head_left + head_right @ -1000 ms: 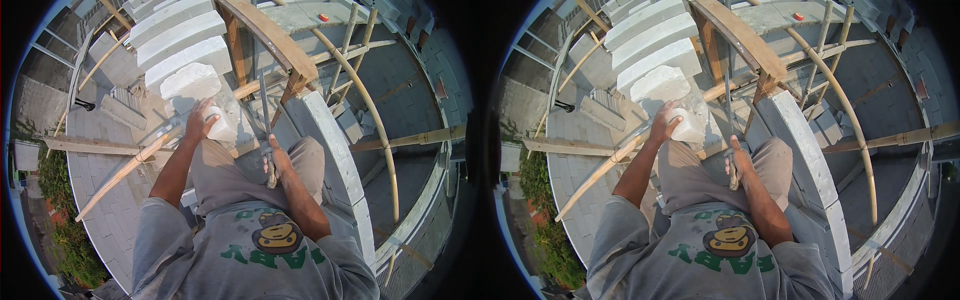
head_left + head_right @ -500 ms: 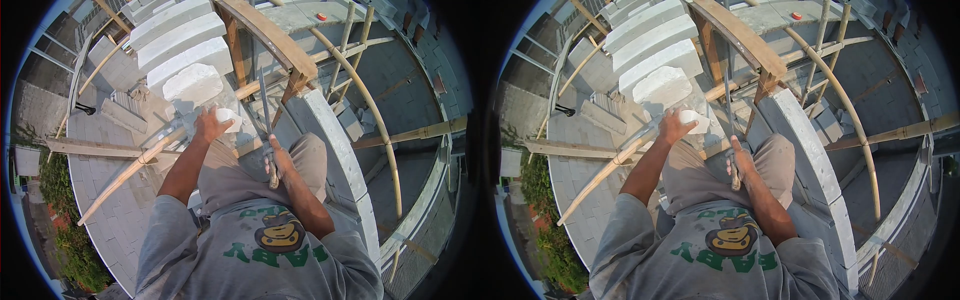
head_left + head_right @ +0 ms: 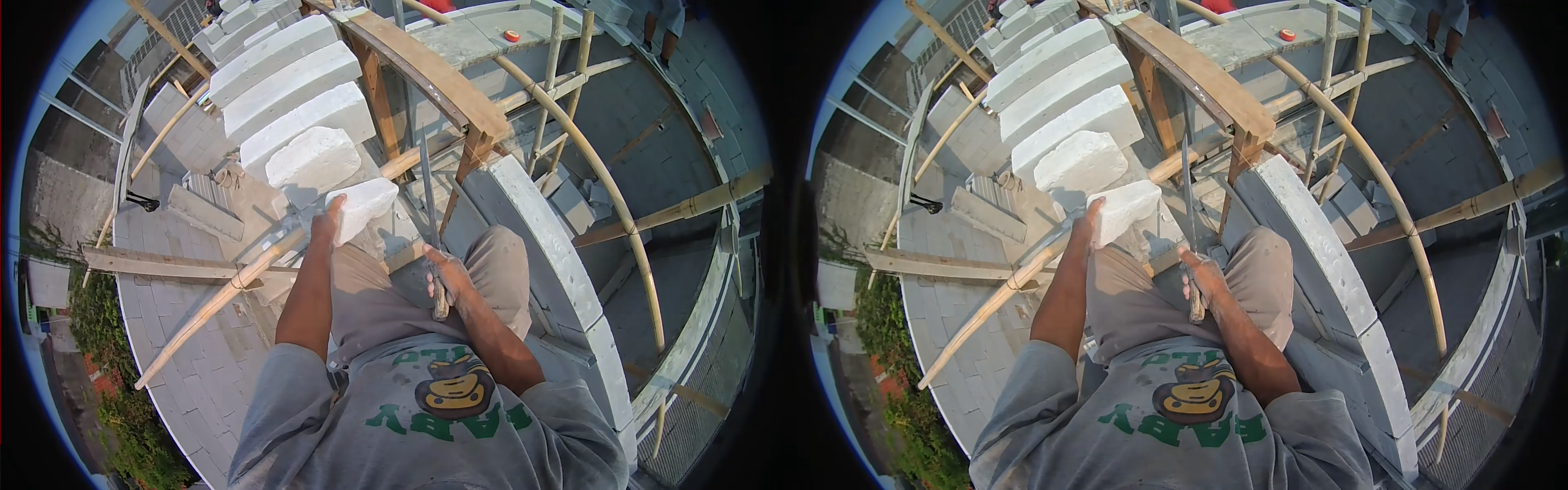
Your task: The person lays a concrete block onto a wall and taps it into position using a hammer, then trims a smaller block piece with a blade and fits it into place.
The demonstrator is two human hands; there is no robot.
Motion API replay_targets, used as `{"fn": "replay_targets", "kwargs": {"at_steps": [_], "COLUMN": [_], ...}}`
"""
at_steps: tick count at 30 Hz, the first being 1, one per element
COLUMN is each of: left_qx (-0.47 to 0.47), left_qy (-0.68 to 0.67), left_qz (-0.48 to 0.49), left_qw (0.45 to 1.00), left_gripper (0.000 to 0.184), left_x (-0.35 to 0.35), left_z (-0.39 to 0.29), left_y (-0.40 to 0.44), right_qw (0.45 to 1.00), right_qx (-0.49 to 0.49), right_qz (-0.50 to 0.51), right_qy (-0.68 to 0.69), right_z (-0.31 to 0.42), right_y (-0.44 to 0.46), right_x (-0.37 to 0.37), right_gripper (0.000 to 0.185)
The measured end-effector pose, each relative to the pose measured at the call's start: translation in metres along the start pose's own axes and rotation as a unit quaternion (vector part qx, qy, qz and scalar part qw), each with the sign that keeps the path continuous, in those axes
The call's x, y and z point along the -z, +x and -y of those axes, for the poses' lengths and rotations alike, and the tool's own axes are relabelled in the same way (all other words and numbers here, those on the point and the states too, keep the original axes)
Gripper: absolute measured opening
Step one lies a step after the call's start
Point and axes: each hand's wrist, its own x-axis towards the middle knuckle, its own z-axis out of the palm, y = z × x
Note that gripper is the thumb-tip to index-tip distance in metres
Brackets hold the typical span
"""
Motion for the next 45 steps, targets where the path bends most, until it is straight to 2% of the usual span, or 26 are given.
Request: {"fn": "replay_targets", "kwargs": {"at_steps": [2, 5, 8, 11, 14, 17, 18, 21, 22, 24, 26, 29, 31, 32, 34, 35, 36, 39, 40, 41, 43, 45], "left_qx": [0.070, 0.066, 0.012, -0.075, -0.143, -0.256, -0.228, -0.306, -0.290, -0.254, -0.280, -0.276, -0.207, -0.217, -0.208, -0.204, -0.190, -0.176, -0.167, -0.173, -0.180, -0.178], "left_qy": [-0.240, -0.424, -0.481, -0.434, -0.396, -0.313, -0.277, -0.071, -0.075, -0.082, -0.117, -0.137, -0.186, -0.200, -0.284, -0.325, -0.371, -0.421, -0.442, -0.443, -0.447, -0.390], "left_qz": [0.038, 0.043, 0.113, 0.177, 0.218, 0.164, 0.191, 0.203, 0.211, 0.226, 0.275, 0.289, 0.286, 0.249, 0.213, 0.194, 0.161, 0.080, 0.085, 0.079, 0.070, 0.071], "left_qw": [0.967, 0.902, 0.869, 0.880, 0.880, 0.900, 0.914, 0.928, 0.930, 0.937, 0.912, 0.906, 0.917, 0.922, 0.911, 0.903, 0.895, 0.886, 0.877, 0.876, 0.873, 0.900], "left_gripper": [0.101, 0.097, 0.096, 0.095, 0.097, 0.102, 0.114, 0.117, 0.120, 0.127, 0.126, 0.115, 0.109, 0.097, 0.090, 0.086, 0.072, 0.061, 0.057, 0.056, 0.054, 0.069], "left_x": [-0.015, -0.044, -0.059, -0.059, -0.056, -0.063, -0.055, -0.047, -0.047, -0.047, -0.052, -0.044, -0.029, -0.025, -0.014, -0.008, -0.002, 0.016, 0.022, 0.023, 0.022, 0.021], "left_z": [-0.011, -0.008, -0.001, 0.011, 0.021, 0.014, -0.010, -0.013, -0.026, -0.053, -0.056, -0.050, -0.050, -0.040, -0.024, -0.015, 0.003, 0.019, 0.026, 0.022, 0.017, 0.012], "left_y": [-0.078, -0.126, -0.157, -0.174, -0.183, -0.195, -0.217, -0.194, -0.196, -0.200, -0.175, -0.157, -0.171, -0.167, -0.164, -0.160, -0.145, -0.139, -0.132, -0.130, -0.131, -0.123], "right_qw": [1.000, 0.998, 0.997, 0.998, 0.998, 0.974, 0.957, 0.939, 0.936, 0.953, 0.967, 0.975, 0.973, 0.965, 0.946, 0.951, 0.955, 0.955, 0.953, 0.923, 0.891, 0.908], "right_qx": [0.000, -0.019, -0.014, 0.035, 0.051, 0.075, 0.072, 0.073, 0.099, 0.115, 0.117, 0.145, 0.158, 0.155, 0.132, 0.100, 0.067, -0.029, -0.070, -0.017, 0.018, -0.021], "right_qz": [0.002, -0.011, -0.005, 0.016, -0.011, 0.141, 0.135, 0.183, 0.190, 0.184, 0.170, 0.159, 0.094, 0.063, 0.024, 0.006, -0.010, -0.007, -0.004, 0.071, 0.135, 0.102], "right_qy": [0.020, 0.056, 0.070, 0.053, 0.029, 0.164, 0.248, 0.281, 0.279, 0.212, 0.153, -0.055, -0.140, -0.201, -0.296, -0.293, -0.290, -0.295, -0.294, -0.377, -0.434, -0.406], "right_z": [0.000, 0.018, 0.038, 0.048, 0.065, 0.061, 0.067, 0.076, 0.076, 0.080, 0.087, 0.104, 0.111, 0.110, 0.093, 0.069, 0.042, -0.028, -0.044, -0.079, -0.088, -0.089], "right_y": [0.011, 0.022, 0.025, 0.035, 0.041, 0.063, 0.054, 0.044, 0.044, 0.047, 0.056, 0.055, 0.037, 0.040, 0.059, 0.075, 0.086, 0.084, 0.084, 0.109, 0.106, 0.098], "right_x": [0.000, -0.012, -0.022, -0.020, -0.022, -0.006, -0.017, -0.008, -0.007, -0.011, -0.021, -0.022, -0.032, -0.032, -0.018, -0.007, 0.003, 0.015, 0.016, 0.028, 0.024, 0.026], "right_gripper": [0.044, 0.047, 0.054, 0.063, 0.069, 0.069, 0.067, 0.061, 0.056, 0.053, 0.053, 0.055, 0.044, 0.039, 0.028, 0.028, 0.028, 0.032, 0.032, 0.029, 0.027, 0.027]}}
